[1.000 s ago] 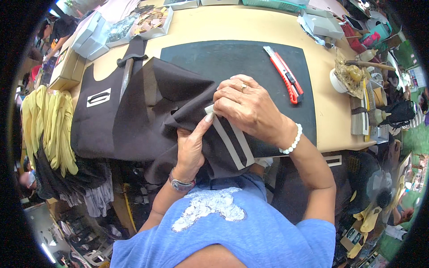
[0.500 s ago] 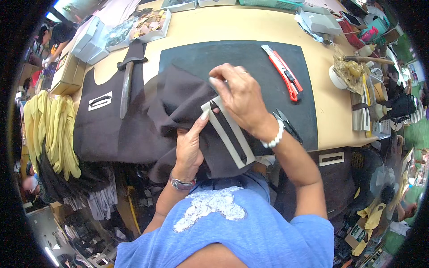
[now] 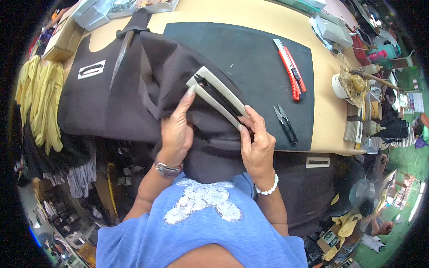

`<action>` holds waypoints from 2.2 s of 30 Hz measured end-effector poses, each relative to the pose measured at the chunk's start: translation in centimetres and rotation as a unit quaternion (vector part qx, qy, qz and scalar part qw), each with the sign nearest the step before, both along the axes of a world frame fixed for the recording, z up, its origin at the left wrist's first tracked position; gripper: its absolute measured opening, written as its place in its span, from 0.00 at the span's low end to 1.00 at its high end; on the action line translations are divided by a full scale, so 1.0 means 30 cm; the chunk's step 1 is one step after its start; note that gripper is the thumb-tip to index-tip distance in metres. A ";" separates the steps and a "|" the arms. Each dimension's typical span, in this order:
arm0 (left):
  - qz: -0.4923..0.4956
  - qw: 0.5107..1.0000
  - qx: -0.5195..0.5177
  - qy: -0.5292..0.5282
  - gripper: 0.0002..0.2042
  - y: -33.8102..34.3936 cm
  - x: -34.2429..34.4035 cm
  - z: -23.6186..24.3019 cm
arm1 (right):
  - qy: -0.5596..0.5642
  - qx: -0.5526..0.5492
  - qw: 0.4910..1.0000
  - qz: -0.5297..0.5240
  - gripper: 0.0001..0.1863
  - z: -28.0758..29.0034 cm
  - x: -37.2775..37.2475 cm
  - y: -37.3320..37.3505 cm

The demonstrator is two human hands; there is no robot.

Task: The person applies a white rectangular template to a black leather piece, cuts out a rectangular slot using a utility knife and small snips, then folds the material edges and secures them.

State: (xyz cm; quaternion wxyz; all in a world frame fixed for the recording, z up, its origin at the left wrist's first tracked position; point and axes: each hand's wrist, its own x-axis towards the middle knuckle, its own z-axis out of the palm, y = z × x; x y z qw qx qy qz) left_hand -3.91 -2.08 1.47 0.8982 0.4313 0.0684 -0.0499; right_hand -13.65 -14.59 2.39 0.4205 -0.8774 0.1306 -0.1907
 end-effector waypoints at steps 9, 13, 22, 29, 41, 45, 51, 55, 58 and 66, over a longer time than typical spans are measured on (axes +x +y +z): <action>0.164 0.717 0.515 -0.440 0.24 0.253 0.039 0.194 | 0.007 -0.114 0.991 0.074 0.26 0.007 0.017 -0.047; -0.169 0.603 0.502 -0.596 0.12 0.116 0.082 0.188 | -0.005 -0.158 0.980 0.120 0.26 0.019 0.036 -0.070; -0.470 0.538 0.449 -0.537 0.06 -0.015 0.245 0.002 | -0.091 -0.223 0.965 0.104 0.21 -0.039 0.044 -0.080; -0.397 0.589 0.402 -0.578 0.06 0.044 0.252 -0.043 | -0.104 -0.287 0.933 0.190 0.17 -0.051 0.040 -0.127; -0.374 0.547 0.393 -0.637 0.07 0.042 0.266 -0.048 | 0.020 -0.196 0.978 0.066 0.16 -0.006 0.034 -0.113; -0.373 0.554 0.389 -0.635 0.07 0.037 0.267 -0.048 | 0.060 -0.299 0.952 0.027 0.22 -0.033 0.039 -0.102; -0.371 0.532 0.432 -0.627 0.06 0.040 0.258 -0.025 | 0.104 -0.388 0.916 0.023 0.29 -0.047 0.135 -0.006; -0.379 0.509 0.477 -0.608 0.07 0.093 0.286 0.023 | 0.134 -0.386 0.912 -0.015 0.33 -0.054 0.093 -0.033; -0.383 0.514 0.493 -0.589 0.06 0.128 0.309 0.033 | 0.155 -0.382 0.911 -0.025 0.33 -0.051 0.048 -0.062; -0.380 0.547 0.470 -0.579 0.08 0.133 0.314 0.013 | 0.080 -0.419 0.904 0.019 0.31 -0.095 0.231 0.080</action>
